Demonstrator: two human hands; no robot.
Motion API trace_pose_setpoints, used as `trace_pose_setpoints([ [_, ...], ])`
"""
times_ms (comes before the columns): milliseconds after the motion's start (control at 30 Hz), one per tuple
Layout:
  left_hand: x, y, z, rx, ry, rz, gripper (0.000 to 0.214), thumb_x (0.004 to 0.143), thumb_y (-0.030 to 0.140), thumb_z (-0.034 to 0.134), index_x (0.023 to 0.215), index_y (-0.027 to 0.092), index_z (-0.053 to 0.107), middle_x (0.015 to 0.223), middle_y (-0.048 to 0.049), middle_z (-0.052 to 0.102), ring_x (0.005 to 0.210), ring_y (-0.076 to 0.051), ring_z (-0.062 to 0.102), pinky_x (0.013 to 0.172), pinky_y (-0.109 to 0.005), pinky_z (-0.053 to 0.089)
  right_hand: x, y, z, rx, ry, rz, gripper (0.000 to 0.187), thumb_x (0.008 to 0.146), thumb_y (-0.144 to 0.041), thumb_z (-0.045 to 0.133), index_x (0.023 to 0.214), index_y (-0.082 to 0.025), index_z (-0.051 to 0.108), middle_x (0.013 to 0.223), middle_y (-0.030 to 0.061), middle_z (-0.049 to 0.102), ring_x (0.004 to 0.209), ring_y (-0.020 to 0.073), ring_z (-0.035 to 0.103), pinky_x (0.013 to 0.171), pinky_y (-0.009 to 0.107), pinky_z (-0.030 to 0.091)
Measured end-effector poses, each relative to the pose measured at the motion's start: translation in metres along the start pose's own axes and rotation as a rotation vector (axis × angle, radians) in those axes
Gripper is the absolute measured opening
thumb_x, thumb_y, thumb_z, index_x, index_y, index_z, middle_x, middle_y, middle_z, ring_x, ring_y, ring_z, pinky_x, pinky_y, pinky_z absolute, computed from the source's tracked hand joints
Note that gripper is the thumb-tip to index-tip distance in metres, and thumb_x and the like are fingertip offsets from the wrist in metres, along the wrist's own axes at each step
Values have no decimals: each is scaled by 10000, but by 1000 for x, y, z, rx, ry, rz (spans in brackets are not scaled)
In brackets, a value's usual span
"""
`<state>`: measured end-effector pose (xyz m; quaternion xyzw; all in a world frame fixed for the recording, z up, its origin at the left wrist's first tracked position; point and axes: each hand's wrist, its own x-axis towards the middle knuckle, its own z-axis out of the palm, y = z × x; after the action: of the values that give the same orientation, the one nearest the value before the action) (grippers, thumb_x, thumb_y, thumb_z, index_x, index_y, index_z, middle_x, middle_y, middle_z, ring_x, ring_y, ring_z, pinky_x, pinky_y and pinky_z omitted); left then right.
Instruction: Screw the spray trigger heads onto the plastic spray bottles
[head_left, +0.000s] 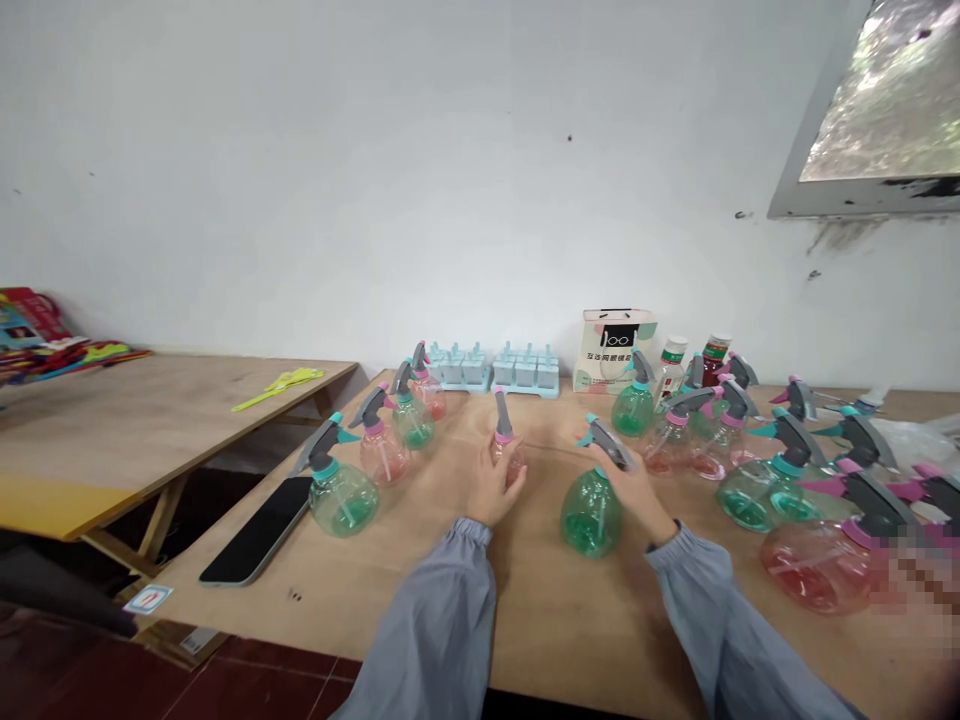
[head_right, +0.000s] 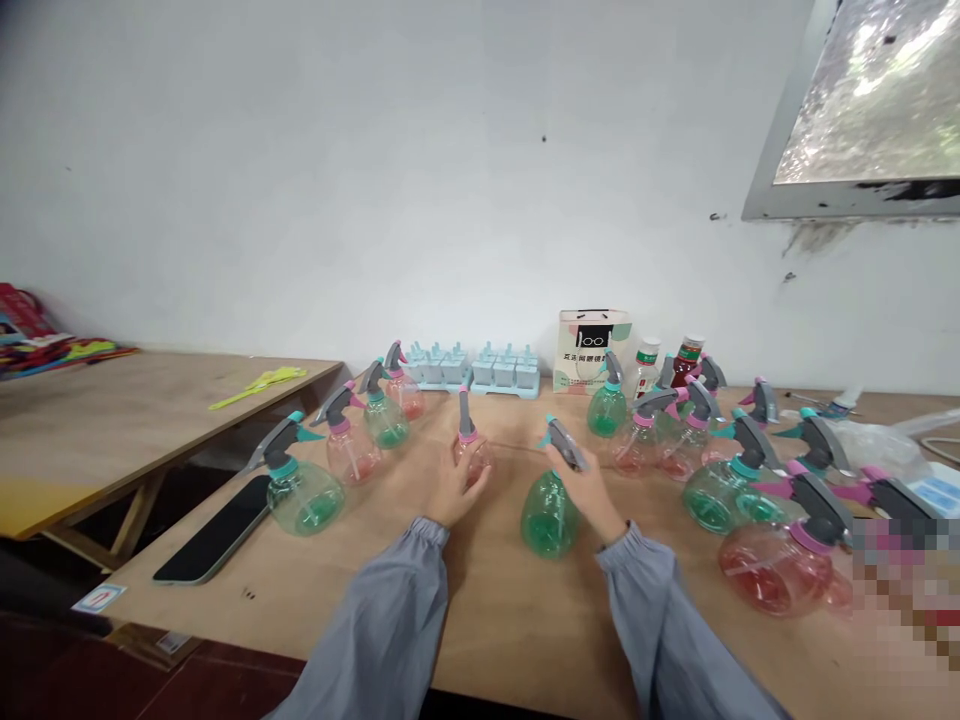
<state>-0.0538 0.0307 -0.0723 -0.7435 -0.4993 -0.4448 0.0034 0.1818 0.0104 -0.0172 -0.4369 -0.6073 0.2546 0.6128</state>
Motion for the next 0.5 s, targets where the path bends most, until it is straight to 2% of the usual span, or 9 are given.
trace_pose_setpoints([
  [100, 0, 0, 0, -8, 0, -10, 488, 890, 294, 574, 1376, 261, 542, 1478, -144, 418, 1400, -317, 417, 1116, -494, 414, -12, 2, -40, -130, 173, 3, 367, 802, -552, 678, 917, -215, 766, 859, 45, 754, 824, 241, 678, 758, 378, 537],
  [267, 1, 0, 0, -14, 1, -16, 493, 888, 300, 576, 1378, 264, 540, 1462, -141, 430, 1396, -317, 419, 1114, -503, 420, -19, 10, -104, -323, 398, -54, 418, 781, -560, 680, 965, -192, 753, 802, 23, 707, 770, 211, 628, 714, 343, 507],
  [367, 1, 0, 0, -21, -3, -8, 488, 888, 304, 573, 1373, 256, 547, 1456, -148, 426, 1390, -321, 424, 1116, -508, 419, -11, 17, -122, -379, 458, -37, 449, 759, -584, 679, 952, -184, 746, 797, 26, 695, 745, 197, 603, 708, 338, 492],
  [500, 1, -2, 1, -29, 12, -1, 479, 889, 307, 569, 1364, 250, 560, 1473, -151, 410, 1396, -329, 417, 1121, -516, 412, 7, 25, -123, -385, 470, -55, 511, 743, -614, 677, 1001, -175, 715, 857, 55, 690, 828, 240, 617, 815, 416, 501],
])
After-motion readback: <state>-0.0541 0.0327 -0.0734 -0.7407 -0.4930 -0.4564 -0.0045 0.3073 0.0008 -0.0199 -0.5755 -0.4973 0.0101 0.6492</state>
